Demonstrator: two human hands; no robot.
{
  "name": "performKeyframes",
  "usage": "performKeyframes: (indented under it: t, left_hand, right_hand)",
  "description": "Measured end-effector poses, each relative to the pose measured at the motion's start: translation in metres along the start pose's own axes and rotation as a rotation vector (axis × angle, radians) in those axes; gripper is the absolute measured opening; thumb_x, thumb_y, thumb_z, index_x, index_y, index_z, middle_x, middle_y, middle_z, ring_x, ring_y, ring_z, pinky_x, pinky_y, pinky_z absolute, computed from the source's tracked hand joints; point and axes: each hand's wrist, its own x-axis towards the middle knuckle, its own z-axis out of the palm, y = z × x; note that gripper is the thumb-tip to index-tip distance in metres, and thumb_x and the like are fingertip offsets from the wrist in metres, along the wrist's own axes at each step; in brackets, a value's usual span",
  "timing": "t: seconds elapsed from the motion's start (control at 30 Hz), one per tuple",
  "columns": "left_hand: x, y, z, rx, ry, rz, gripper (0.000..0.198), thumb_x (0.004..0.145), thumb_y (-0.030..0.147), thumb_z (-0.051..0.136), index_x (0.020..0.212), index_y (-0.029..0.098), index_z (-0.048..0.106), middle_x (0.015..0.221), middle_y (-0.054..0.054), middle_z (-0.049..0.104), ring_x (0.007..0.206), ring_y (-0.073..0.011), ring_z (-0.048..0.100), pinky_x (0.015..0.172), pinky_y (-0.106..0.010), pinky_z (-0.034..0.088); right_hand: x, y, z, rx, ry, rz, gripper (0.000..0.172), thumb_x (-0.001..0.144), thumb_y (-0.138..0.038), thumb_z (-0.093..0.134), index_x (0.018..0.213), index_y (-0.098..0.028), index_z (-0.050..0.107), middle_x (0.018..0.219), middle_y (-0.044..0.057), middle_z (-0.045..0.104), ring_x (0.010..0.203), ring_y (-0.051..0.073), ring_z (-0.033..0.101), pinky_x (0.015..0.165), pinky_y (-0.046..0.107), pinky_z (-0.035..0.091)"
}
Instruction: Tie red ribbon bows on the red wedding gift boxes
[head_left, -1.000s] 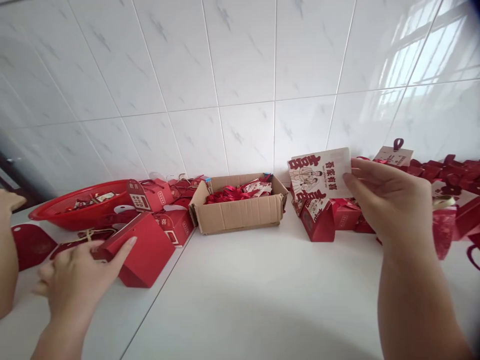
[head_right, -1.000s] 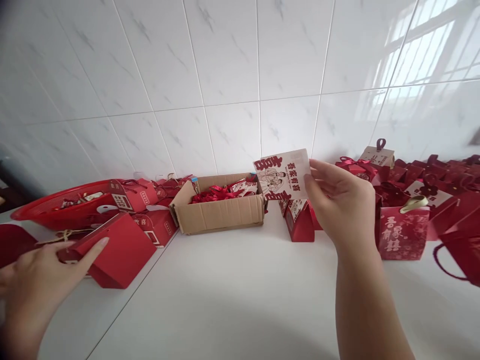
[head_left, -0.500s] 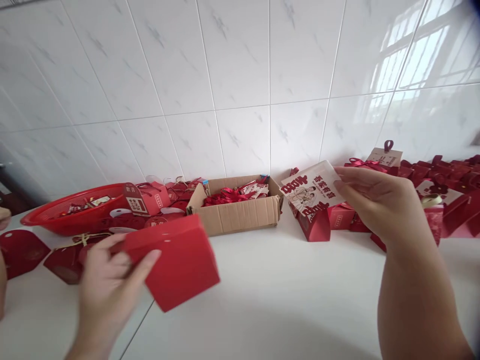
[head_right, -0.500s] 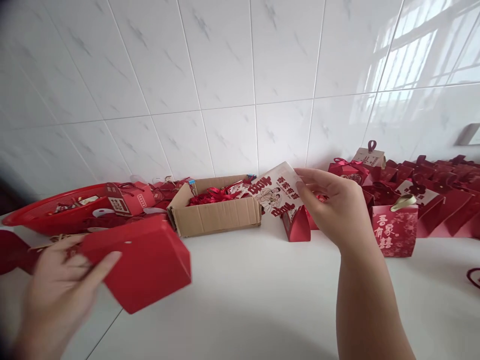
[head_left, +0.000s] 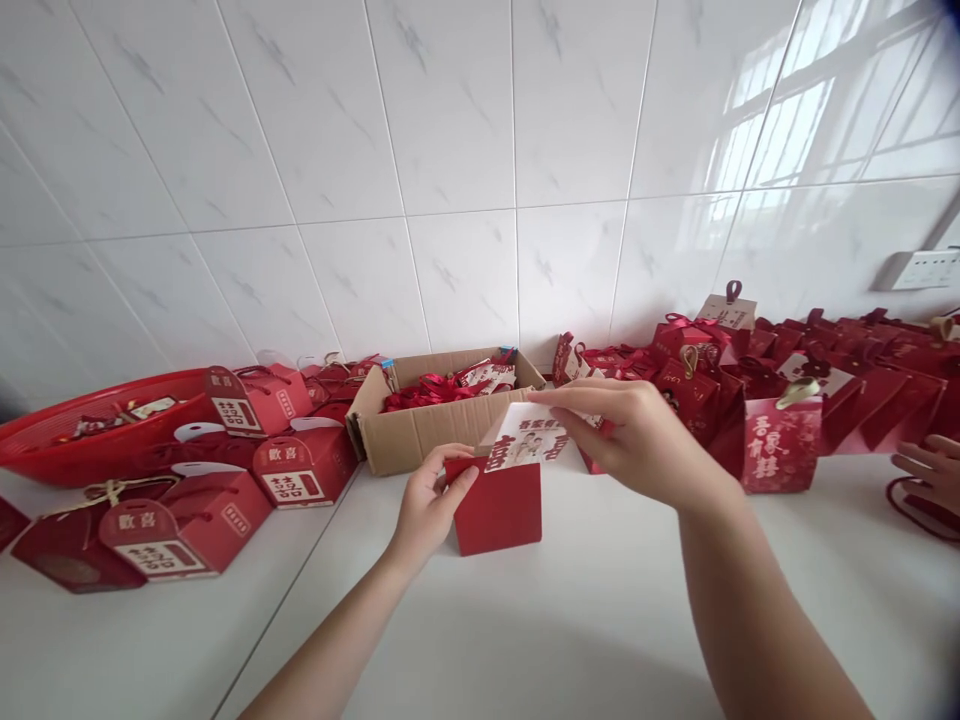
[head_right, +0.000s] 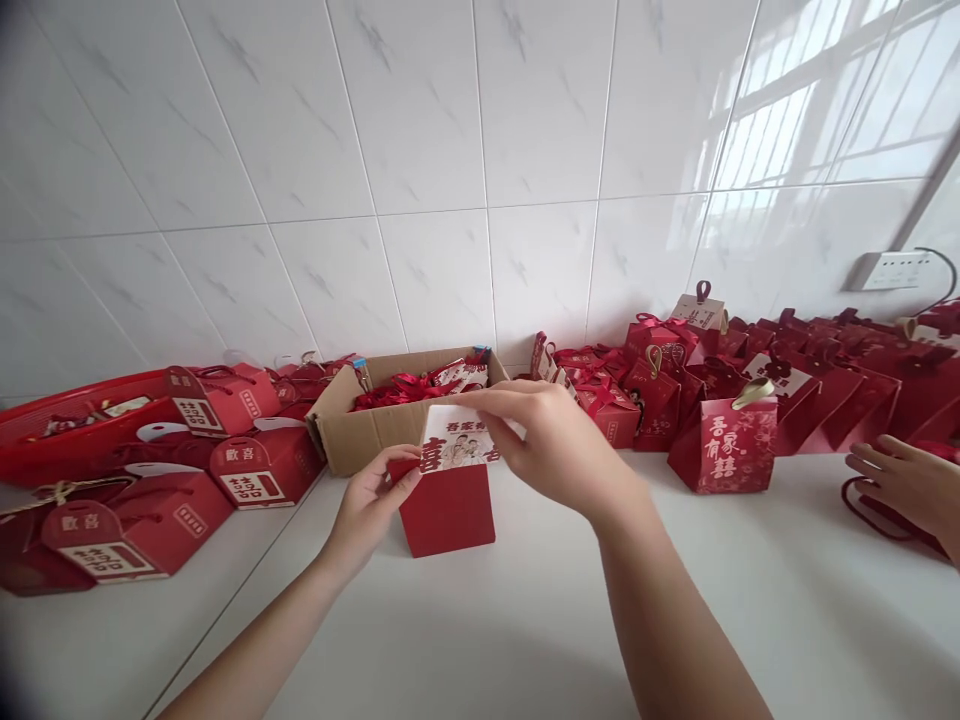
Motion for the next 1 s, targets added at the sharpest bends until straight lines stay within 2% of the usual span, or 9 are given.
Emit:
performKeyframes:
  t: [0.2, 0.3, 0.37, 0.47, 0.6, 0.7, 0.8, 0.9, 1.0]
  left_hand:
    - [-0.003, -0.008, 0.005, -0.155, -0.093, -0.038, 0.034, 0.089, 0.045, 0.049, 0.107, 0.017, 0.056, 0.109, -0.009, 0.067, 0.102, -0.0245, 0.062, 0.082, -0.035, 0.051]
    - [-0.004, -0.014, 0.003, -0.183, -0.101, -0.042, 0.042, 0.090, 0.045, 0.047, 0.120, 0.017, 0.054, 0.125, -0.011, 0.060, 0.119, -0.0262, 0.053, 0.095, -0.037, 0.046]
    - [-0.004, -0.018, 0.001, -0.205, -0.091, -0.040, 0.048, 0.090, 0.044, 0.048, 0.129, 0.018, 0.049, 0.137, -0.010, 0.051, 0.130, -0.0252, 0.042, 0.106, -0.037, 0.037]
    - [-0.005, -0.020, -0.002, -0.264, -0.095, -0.040, 0.051, 0.092, 0.043, 0.045, 0.138, 0.021, 0.041, 0.148, -0.008, 0.037, 0.139, -0.0229, 0.028, 0.114, -0.038, 0.023]
    - [-0.006, -0.017, 0.000, -0.235, -0.107, 0.007, 0.052, 0.093, 0.043, 0.043, 0.141, 0.025, 0.034, 0.150, -0.008, 0.033, 0.139, -0.0230, 0.027, 0.110, -0.038, 0.031]
    - [-0.005, -0.015, 0.004, -0.092, -0.043, 0.088, 0.054, 0.089, 0.040, 0.053, 0.137, 0.026, 0.033, 0.137, -0.010, 0.046, 0.127, -0.0228, 0.044, 0.100, -0.036, 0.041]
    - [-0.005, -0.017, 0.006, 0.010, 0.004, 0.113, 0.039, 0.088, 0.039, 0.053, 0.121, 0.023, 0.041, 0.114, -0.007, 0.055, 0.102, -0.0185, 0.057, 0.089, -0.032, 0.046]
    - [-0.004, -0.019, 0.007, -0.004, -0.021, 0.084, 0.026, 0.090, 0.041, 0.048, 0.107, 0.023, 0.041, 0.094, -0.002, 0.057, 0.080, -0.0150, 0.059, 0.072, -0.027, 0.049]
    - [-0.004, -0.019, 0.007, -0.026, -0.050, 0.073, 0.023, 0.091, 0.042, 0.045, 0.103, 0.023, 0.038, 0.088, 0.000, 0.056, 0.073, -0.0136, 0.057, 0.068, -0.026, 0.049]
  right_hand:
    - [0.010, 0.004, 0.033, 0.000, -0.095, -0.020, 0.044, 0.088, -0.005, 0.040, 0.121, -0.024, 0.062, 0.114, 0.004, 0.067, 0.104, 0.019, 0.062, 0.081, 0.031, 0.051]
    - [0.010, 0.009, 0.039, -0.037, -0.175, 0.052, 0.041, 0.089, -0.009, 0.041, 0.120, -0.025, 0.063, 0.102, 0.003, 0.071, 0.088, 0.019, 0.066, 0.071, 0.030, 0.051]
    - [0.010, 0.013, 0.044, -0.061, -0.218, 0.081, 0.040, 0.089, -0.010, 0.041, 0.119, -0.024, 0.064, 0.095, 0.004, 0.073, 0.080, 0.019, 0.066, 0.067, 0.030, 0.050]
    - [0.010, 0.020, 0.055, -0.040, -0.284, 0.075, 0.038, 0.089, -0.010, 0.043, 0.116, -0.023, 0.066, 0.098, 0.005, 0.073, 0.084, 0.020, 0.066, 0.071, 0.029, 0.049]
    - [0.012, 0.026, 0.070, 0.085, -0.373, 0.056, 0.032, 0.088, -0.010, 0.044, 0.106, -0.021, 0.069, 0.088, 0.004, 0.073, 0.074, 0.016, 0.063, 0.065, 0.026, 0.045]
    - [0.013, 0.029, 0.074, 0.182, -0.395, 0.070, 0.029, 0.088, -0.012, 0.045, 0.104, -0.019, 0.068, 0.084, 0.003, 0.072, 0.069, 0.014, 0.060, 0.063, 0.024, 0.043]
    - [0.012, 0.034, 0.075, 0.264, -0.446, 0.117, 0.026, 0.086, -0.016, 0.051, 0.108, -0.019, 0.065, 0.090, 0.004, 0.070, 0.072, 0.014, 0.060, 0.064, 0.024, 0.043]
    - [0.011, 0.039, 0.078, 0.266, -0.472, 0.132, 0.025, 0.084, -0.018, 0.053, 0.107, -0.017, 0.063, 0.086, 0.004, 0.069, 0.069, 0.014, 0.058, 0.060, 0.023, 0.042]
    - [0.011, 0.041, 0.083, 0.228, -0.447, 0.114, 0.021, 0.084, -0.017, 0.053, 0.102, -0.015, 0.063, 0.078, 0.002, 0.066, 0.063, 0.012, 0.053, 0.055, 0.022, 0.039]
